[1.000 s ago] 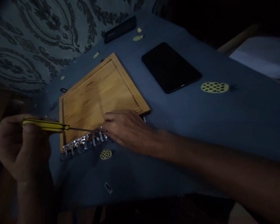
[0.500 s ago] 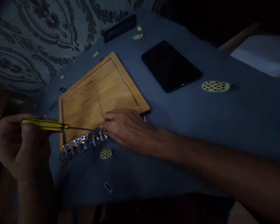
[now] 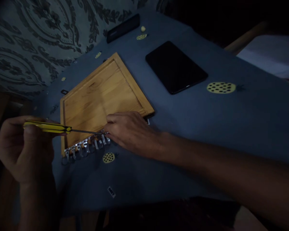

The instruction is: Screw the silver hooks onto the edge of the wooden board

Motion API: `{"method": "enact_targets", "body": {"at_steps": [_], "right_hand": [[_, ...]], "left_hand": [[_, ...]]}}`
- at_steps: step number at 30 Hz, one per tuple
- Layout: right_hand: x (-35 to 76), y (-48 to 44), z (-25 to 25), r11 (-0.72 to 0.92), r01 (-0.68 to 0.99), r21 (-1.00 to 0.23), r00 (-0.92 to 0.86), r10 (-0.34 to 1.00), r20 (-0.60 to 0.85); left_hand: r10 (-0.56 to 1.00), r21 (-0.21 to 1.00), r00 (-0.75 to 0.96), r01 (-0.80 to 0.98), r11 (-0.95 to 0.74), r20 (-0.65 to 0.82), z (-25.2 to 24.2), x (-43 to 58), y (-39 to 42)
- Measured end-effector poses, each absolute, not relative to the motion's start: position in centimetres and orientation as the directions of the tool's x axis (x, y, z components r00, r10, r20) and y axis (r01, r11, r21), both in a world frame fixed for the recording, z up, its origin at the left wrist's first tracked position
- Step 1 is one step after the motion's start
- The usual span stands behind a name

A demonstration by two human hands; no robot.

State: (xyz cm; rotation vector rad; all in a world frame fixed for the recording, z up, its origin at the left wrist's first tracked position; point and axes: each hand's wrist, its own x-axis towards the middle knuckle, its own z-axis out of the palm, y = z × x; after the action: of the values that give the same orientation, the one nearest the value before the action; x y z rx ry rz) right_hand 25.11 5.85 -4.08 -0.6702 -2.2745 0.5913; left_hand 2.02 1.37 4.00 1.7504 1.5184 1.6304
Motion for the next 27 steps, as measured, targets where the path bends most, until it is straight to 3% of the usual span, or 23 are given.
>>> {"method": "enact_targets", "body": {"at_steps": [27], "right_hand": [[24.83, 5.94, -4.30, 0.780, 0.308, -0.545, -0.621, 0.599, 0.506]], "left_hand": [[0.797, 0.761, -0.161, 0.454, -0.464, 0.582, 4.01, 1.80, 1.60]]}}
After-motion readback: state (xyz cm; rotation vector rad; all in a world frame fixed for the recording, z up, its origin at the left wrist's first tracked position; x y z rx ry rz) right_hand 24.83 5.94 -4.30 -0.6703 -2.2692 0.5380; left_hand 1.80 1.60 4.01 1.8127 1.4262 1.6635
